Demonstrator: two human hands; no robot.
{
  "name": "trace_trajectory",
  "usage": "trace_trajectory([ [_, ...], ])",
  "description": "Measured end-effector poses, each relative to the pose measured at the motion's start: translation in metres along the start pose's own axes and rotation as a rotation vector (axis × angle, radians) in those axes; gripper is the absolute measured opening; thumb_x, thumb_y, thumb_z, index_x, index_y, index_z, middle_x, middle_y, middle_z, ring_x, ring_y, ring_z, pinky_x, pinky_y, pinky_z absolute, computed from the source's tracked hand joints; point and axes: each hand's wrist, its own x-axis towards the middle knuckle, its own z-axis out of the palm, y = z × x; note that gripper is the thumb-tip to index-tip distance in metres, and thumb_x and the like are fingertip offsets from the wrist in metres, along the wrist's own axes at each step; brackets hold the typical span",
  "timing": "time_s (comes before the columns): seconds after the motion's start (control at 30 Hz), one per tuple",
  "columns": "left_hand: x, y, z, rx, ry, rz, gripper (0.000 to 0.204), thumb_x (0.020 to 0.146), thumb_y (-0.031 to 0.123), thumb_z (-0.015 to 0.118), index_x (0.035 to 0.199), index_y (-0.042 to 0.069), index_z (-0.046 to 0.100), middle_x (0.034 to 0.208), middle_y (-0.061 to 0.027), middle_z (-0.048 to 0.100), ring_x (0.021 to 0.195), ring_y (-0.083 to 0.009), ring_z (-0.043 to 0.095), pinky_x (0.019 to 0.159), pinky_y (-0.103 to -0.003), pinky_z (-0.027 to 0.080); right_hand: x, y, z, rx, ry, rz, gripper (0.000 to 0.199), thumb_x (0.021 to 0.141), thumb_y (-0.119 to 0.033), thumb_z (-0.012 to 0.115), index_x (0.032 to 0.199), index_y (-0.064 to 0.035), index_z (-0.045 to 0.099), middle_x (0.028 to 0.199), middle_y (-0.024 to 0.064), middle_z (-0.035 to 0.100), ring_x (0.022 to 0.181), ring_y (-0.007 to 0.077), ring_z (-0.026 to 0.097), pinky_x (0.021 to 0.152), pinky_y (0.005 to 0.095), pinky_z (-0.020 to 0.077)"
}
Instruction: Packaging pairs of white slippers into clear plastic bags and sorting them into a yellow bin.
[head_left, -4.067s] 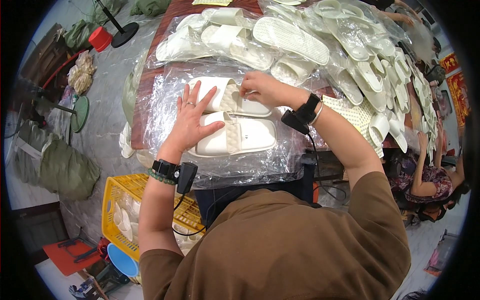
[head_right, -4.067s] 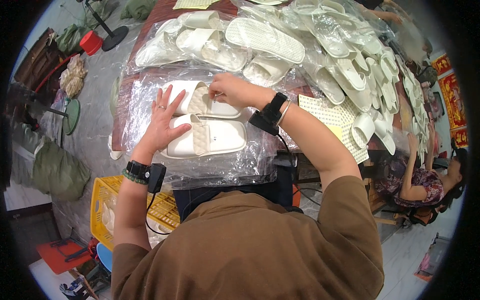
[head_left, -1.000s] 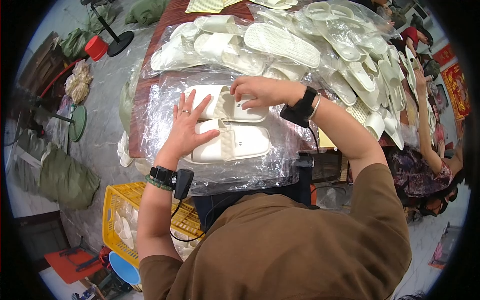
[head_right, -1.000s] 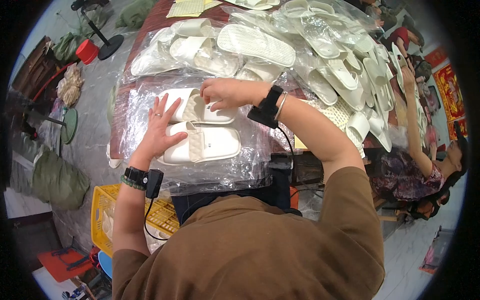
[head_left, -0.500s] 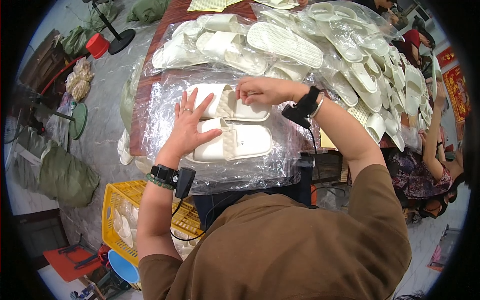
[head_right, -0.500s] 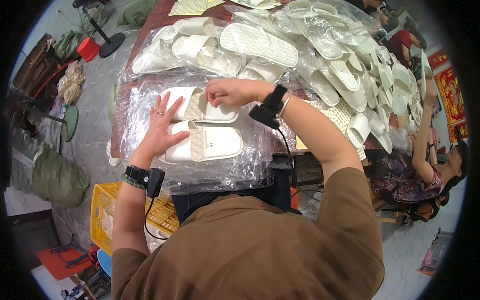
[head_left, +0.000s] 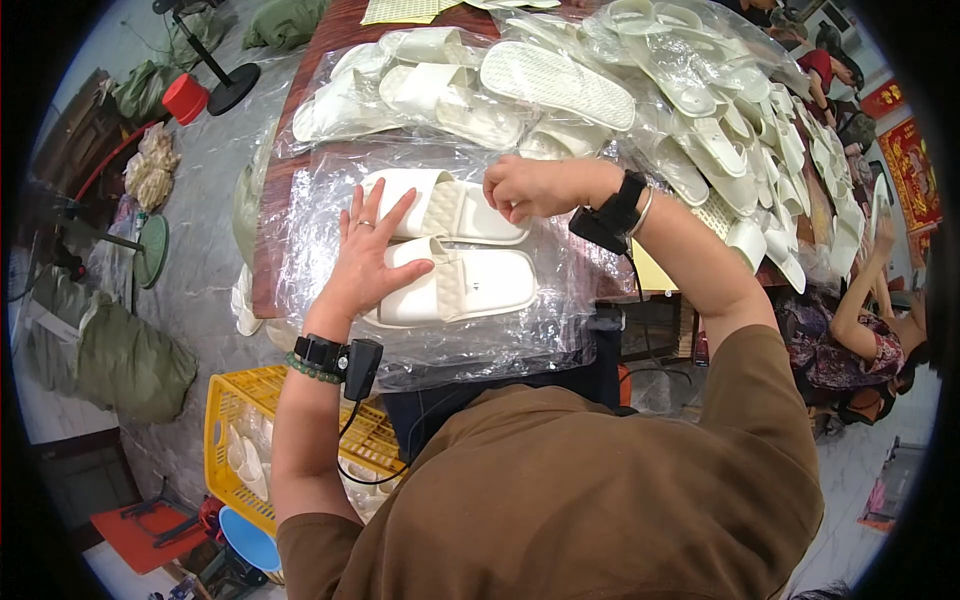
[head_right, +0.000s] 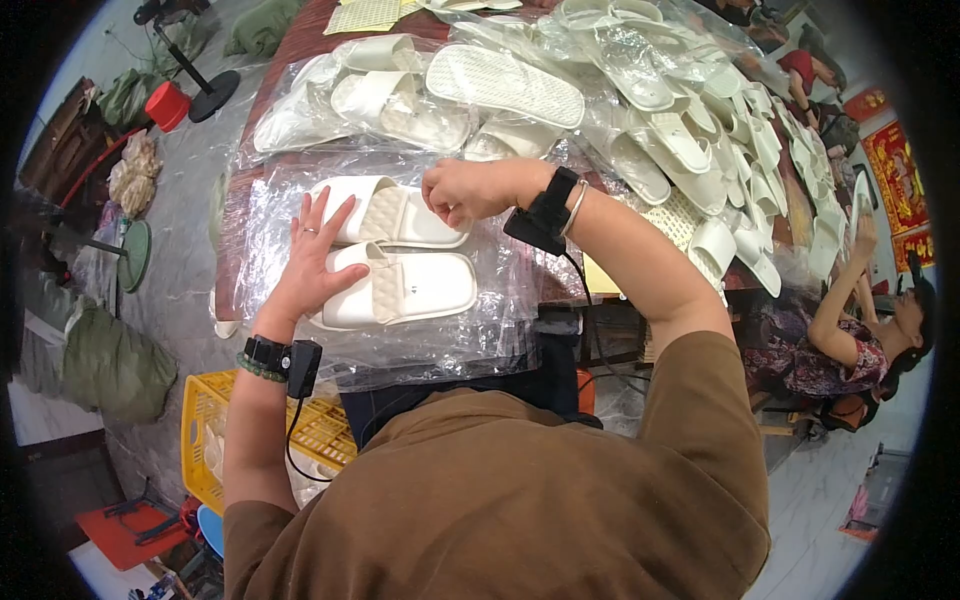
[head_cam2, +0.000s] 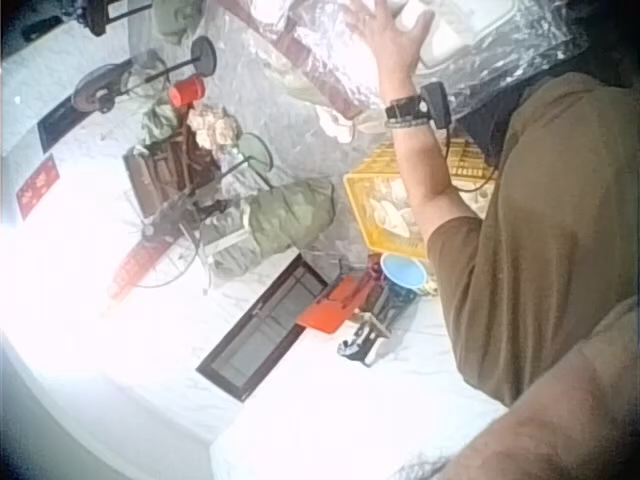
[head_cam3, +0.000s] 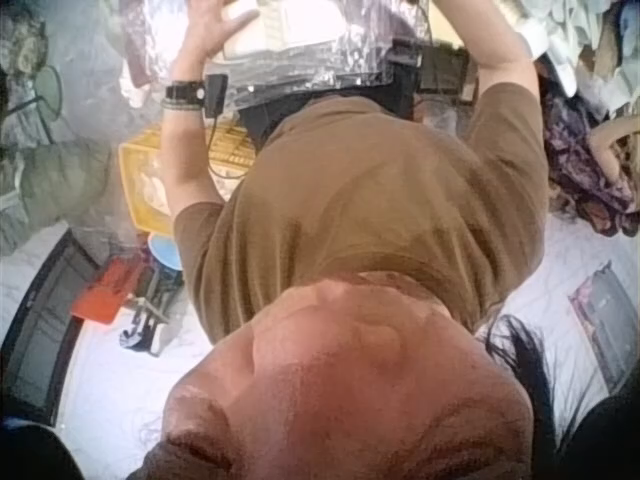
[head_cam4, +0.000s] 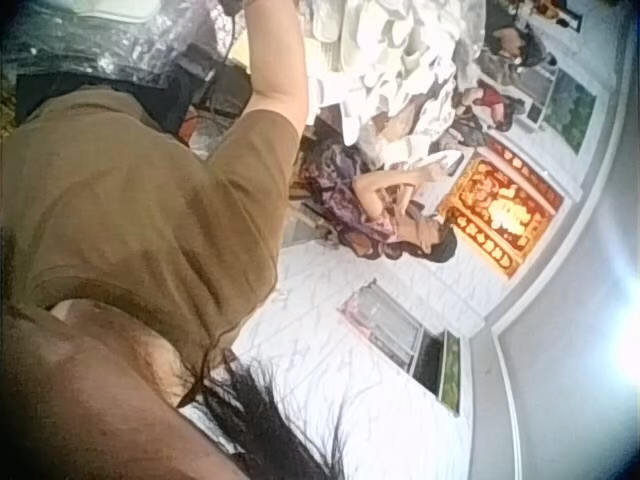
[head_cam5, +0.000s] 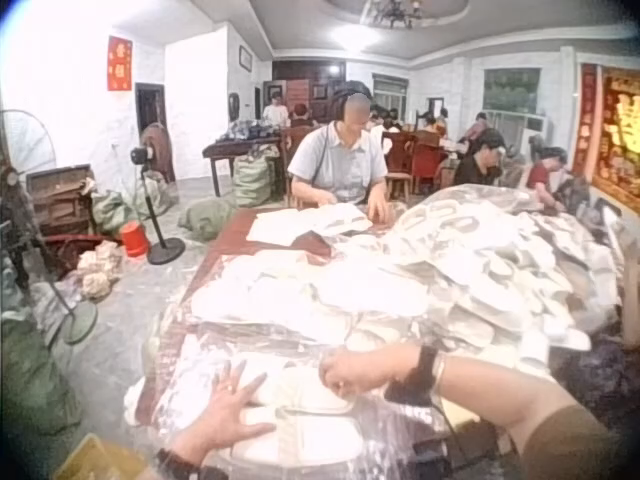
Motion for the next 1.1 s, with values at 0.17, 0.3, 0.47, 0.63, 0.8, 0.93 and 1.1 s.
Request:
trace_trajectory([
  [0.17, 0.0, -0.002, 0.002, 0.004, 0.003, 0.0, 0.087, 0.076, 0.052, 0.076, 0.152, 0.031, 0.038, 0.163, -0.0189, 0.016, 0.15, -0.0462, 0.003, 0.119, -0.061, 0.006, -0.002, 0.002, 0.01, -0.107, 0.052, -0.046, 0.012, 0.079, -0.003, 0.07, 0.087, -0.0029, 0.061, 0.111, 0.01, 0.056, 0.111, 0.0299, 0.048, 0.096, 0.0378, 0.0413],
  [0.3, 0.0, -0.002, 0.002, 0.009, 0.005, 0.008, 0.087, 0.076, 0.053, 0.075, 0.152, 0.031, 0.038, 0.163, -0.0181, 0.016, 0.15, -0.0463, 0.003, 0.119, -0.061, 0.007, -0.004, 0.002, 0.015, -0.079, 0.169, 0.027, 0.031, 0.077, -0.009, 0.075, 0.103, -0.005, 0.058, 0.112, 0.0108, 0.056, 0.108, 0.0314, 0.052, 0.093, 0.0396, 0.0438],
  [0.47, -0.003, -0.006, 0.002, -0.001, 0.013, 0.003, 0.088, 0.076, 0.054, 0.075, 0.152, 0.03, 0.038, 0.163, -0.0181, 0.016, 0.15, -0.0464, 0.004, 0.119, -0.061, 0.006, -0.005, -0.003, 0.004, 0.126, 0.302, 0.065, 0.036, 0.079, -0.018, 0.077, 0.107, -0.0035, 0.06, 0.106, 0.0132, 0.061, 0.103, 0.0329, 0.059, 0.087, 0.0418, 0.0474],
  [0.63, 0.0, -0.005, 0.002, -0.008, 0.003, 0.008, 0.089, 0.076, 0.049, 0.075, 0.154, 0.028, 0.036, 0.164, -0.0169, 0.016, 0.151, -0.0442, 0.003, 0.119, -0.06, 0.004, 0.014, -0.045, 0.006, -0.027, 0.437, 0.146, 0.025, 0.087, -0.021, 0.071, 0.102, -0.0028, 0.068, 0.094, 0.0131, 0.066, 0.088, 0.0329, 0.065, 0.081, 0.0419, 0.0511],
  [0.8, 0.0, -0.019, 0.006, -0.113, 0.011, 0.063, 0.091, 0.077, 0.044, 0.073, 0.155, 0.021, 0.032, 0.164, -0.017, 0.016, 0.151, -0.042, 0.002, 0.12, -0.057, 0.002, 0.06, -0.08, 0.06, 0.012, 0.431, 0.295, 0.022, 0.076, -0.015, 0.065, 0.091, 0.0005, 0.069, 0.096, 0.0204, 0.064, 0.088, 0.0375, 0.065, 0.08, 0.0454, 0.0533],
  [0.93, -0.001, -0.03, 0.019, -0.576, 0.064, -0.112, 0.082, 0.095, 0.021, 0.052, 0.158, 0.003, 0.005, 0.166, -0.0138, 0.009, 0.152, -0.0273, 0.004, 0.123, -0.04, 0.006, 0.085, -0.077, 0.095, -0.027, 0.791, 0.303, 0.017, 0.073, -0.013, 0.064, 0.081, 0.0014, 0.069, 0.093, 0.02, 0.063, 0.08, 0.039, 0.066, 0.072, 0.0459, 0.0541],
  [1.1, -0.004, -0.022, 0.012, -0.986, 0.183, -0.04, 0.08, 0.101, 0.064, 0.021, 0.159, 0.013, -0.002, 0.167, -0.0075, -0.004, 0.153, -0.0209, -0.005, 0.123, -0.042, -0.001, 0.074, -0.073, 0.094, 0.014, 0.805, 0.303, 0.014, 0.07, -0.009, 0.065, 0.079, 0.0008, 0.069, 0.091, 0.0189, 0.062, 0.083, 0.0391, 0.066, 0.072, 0.0456, 0.0528],
])
